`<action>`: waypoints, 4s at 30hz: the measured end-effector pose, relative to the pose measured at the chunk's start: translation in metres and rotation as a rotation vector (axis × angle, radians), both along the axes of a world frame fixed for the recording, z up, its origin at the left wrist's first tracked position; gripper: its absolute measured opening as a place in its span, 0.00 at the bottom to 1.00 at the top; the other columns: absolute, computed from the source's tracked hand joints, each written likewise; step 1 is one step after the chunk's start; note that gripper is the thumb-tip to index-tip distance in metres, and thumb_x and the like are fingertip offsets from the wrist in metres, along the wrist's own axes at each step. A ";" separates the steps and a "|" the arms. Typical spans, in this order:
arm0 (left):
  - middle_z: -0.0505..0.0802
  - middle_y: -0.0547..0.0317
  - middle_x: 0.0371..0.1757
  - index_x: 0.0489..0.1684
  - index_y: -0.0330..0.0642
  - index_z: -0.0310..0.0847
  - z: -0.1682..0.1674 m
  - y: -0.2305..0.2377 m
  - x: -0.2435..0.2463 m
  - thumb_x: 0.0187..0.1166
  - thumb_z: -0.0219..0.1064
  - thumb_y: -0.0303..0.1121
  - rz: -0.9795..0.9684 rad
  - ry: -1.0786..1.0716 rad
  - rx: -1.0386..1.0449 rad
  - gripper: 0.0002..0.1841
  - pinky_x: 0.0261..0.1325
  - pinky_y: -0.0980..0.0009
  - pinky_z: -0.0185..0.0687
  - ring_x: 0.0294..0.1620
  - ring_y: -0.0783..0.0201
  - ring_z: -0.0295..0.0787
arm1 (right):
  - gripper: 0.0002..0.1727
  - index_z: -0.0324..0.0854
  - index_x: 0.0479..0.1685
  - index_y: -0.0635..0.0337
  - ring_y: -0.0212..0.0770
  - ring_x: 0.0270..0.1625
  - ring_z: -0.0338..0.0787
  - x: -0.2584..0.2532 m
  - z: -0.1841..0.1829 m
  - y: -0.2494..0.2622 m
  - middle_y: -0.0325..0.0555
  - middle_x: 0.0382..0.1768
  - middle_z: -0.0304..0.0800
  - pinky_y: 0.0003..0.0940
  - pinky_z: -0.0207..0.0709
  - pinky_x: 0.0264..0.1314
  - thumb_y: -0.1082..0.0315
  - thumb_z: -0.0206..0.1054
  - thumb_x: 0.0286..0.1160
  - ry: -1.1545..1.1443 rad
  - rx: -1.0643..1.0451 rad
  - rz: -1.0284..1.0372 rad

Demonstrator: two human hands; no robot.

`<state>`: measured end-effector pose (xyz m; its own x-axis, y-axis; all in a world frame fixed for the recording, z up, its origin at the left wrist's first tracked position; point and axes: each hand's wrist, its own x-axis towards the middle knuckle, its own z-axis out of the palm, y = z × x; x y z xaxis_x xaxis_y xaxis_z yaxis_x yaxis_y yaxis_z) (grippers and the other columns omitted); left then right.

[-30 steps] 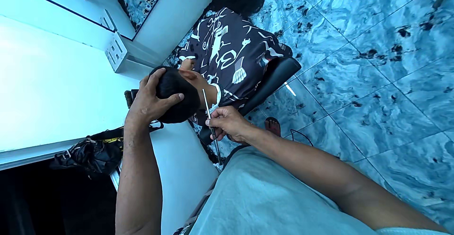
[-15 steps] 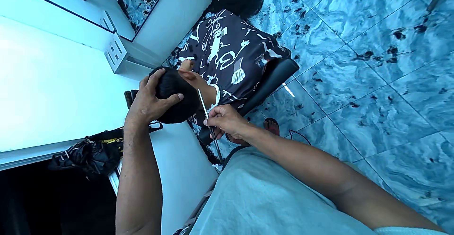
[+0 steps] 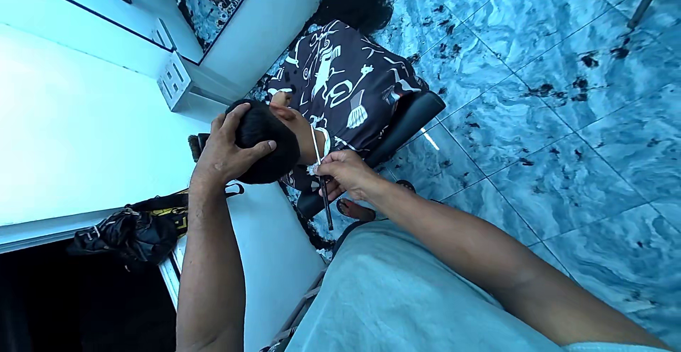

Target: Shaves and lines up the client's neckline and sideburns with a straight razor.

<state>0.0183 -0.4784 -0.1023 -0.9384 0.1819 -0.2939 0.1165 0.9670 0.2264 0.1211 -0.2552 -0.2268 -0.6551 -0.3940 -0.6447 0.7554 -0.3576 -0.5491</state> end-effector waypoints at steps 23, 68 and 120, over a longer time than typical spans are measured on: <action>0.69 0.45 0.87 0.89 0.69 0.62 0.005 0.008 -0.004 0.57 0.77 0.70 -0.013 -0.002 -0.025 0.52 0.75 0.34 0.71 0.83 0.44 0.70 | 0.13 0.77 0.50 0.65 0.47 0.21 0.90 0.006 -0.001 0.006 0.57 0.32 0.89 0.40 0.90 0.25 0.64 0.71 0.81 0.102 0.083 0.123; 0.76 0.57 0.83 0.91 0.69 0.53 -0.007 -0.053 -0.082 0.51 0.84 0.62 -0.485 -0.178 0.172 0.59 0.77 0.48 0.76 0.79 0.59 0.77 | 0.08 0.87 0.47 0.65 0.34 0.20 0.81 0.035 -0.007 -0.065 0.49 0.30 0.87 0.27 0.78 0.20 0.68 0.70 0.80 0.189 -0.151 -0.419; 0.74 0.50 0.85 0.95 0.53 0.45 -0.021 -0.021 -0.180 0.48 0.85 0.65 -1.251 -0.175 0.367 0.68 0.85 0.60 0.71 0.83 0.64 0.72 | 0.08 0.81 0.45 0.63 0.39 0.15 0.82 0.017 0.005 -0.190 0.50 0.27 0.85 0.34 0.82 0.15 0.66 0.68 0.82 0.166 0.071 -1.088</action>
<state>-0.1617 -0.4994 -0.1232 -0.0333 0.9894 -0.1414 0.8255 0.1069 0.5542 0.1386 -0.4450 -0.2220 -0.7100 0.4801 -0.5152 -0.0283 -0.7504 -0.6604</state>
